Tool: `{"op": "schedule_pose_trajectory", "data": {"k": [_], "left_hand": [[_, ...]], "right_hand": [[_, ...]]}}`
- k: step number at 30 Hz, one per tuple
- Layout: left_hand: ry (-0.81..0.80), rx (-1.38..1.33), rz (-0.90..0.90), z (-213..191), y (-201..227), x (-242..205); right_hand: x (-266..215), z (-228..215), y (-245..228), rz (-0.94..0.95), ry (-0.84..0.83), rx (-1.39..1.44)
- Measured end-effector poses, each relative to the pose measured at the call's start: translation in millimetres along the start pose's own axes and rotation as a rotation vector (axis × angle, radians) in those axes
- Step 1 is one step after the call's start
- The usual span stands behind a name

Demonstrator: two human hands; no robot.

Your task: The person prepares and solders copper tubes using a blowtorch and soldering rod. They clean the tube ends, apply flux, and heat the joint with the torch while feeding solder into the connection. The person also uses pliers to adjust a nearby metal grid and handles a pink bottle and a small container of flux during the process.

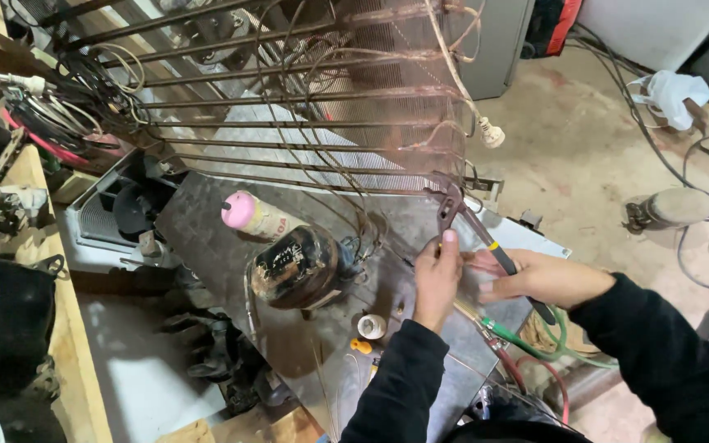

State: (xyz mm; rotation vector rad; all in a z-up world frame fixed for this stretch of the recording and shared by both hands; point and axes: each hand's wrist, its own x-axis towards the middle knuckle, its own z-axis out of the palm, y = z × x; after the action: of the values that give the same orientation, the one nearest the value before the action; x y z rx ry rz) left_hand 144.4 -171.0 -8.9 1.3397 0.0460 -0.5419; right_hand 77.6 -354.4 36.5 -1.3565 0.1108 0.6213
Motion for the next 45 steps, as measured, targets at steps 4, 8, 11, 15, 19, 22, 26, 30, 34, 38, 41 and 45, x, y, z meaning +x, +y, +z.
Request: {"op": "schedule_pose_trajectory", "data": {"k": [4, 8, 11, 15, 19, 22, 26, 30, 34, 38, 41, 45], "left_hand": [[0.002, 0.298, 0.227, -19.7, -9.5, 19.7], [0.113, 0.406, 0.256, -15.9, -39.4, 41.6], [0.107, 0.098, 0.109, 11.8, -36.2, 51.7], [0.146, 0.623, 0.177, 3.7, -41.1, 76.3], [0.112, 1.011, 0.355, -11.1, -9.8, 78.5], [0.114, 1.031, 0.505, -19.9, 38.1, 59.8], [0.250, 1.126, 0.592, -43.8, 84.4, 37.4], [0.386, 1.262, 0.802, -78.5, 111.9, 17.9], [0.505, 1.350, 0.807, -118.5, 110.3, 16.0], [0.521, 1.419, 0.842, -140.8, 105.7, 15.8], [0.467, 1.411, 0.866, -141.2, 109.0, 11.0], [0.429, 1.367, 0.892, -140.7, 110.9, 8.0]], "right_hand": [[1.6, -18.6, -2.5, 0.169, -0.007, 0.100], [30.2, -24.6, 9.7, 0.057, 0.101, 0.016], [68.5, -21.0, 25.3, 0.052, 0.228, -0.231], [96.9, -11.2, 26.4, -0.045, 0.318, 0.017], [102.9, -10.5, 37.8, -0.065, 0.323, 0.273], [95.0, -4.1, 26.7, -0.210, 0.412, -0.082], [94.1, 10.4, 12.5, 0.014, 0.674, -0.434], [118.4, 3.0, 44.3, -0.318, 0.854, -0.654], [121.5, 17.0, 38.3, -0.286, 0.894, -0.614], [120.3, 23.3, 34.9, -0.380, 0.963, -0.701], [118.4, 24.2, 28.3, -0.390, 0.985, -0.691], [121.0, 24.3, 23.8, -0.350, 0.996, -0.694]]}}
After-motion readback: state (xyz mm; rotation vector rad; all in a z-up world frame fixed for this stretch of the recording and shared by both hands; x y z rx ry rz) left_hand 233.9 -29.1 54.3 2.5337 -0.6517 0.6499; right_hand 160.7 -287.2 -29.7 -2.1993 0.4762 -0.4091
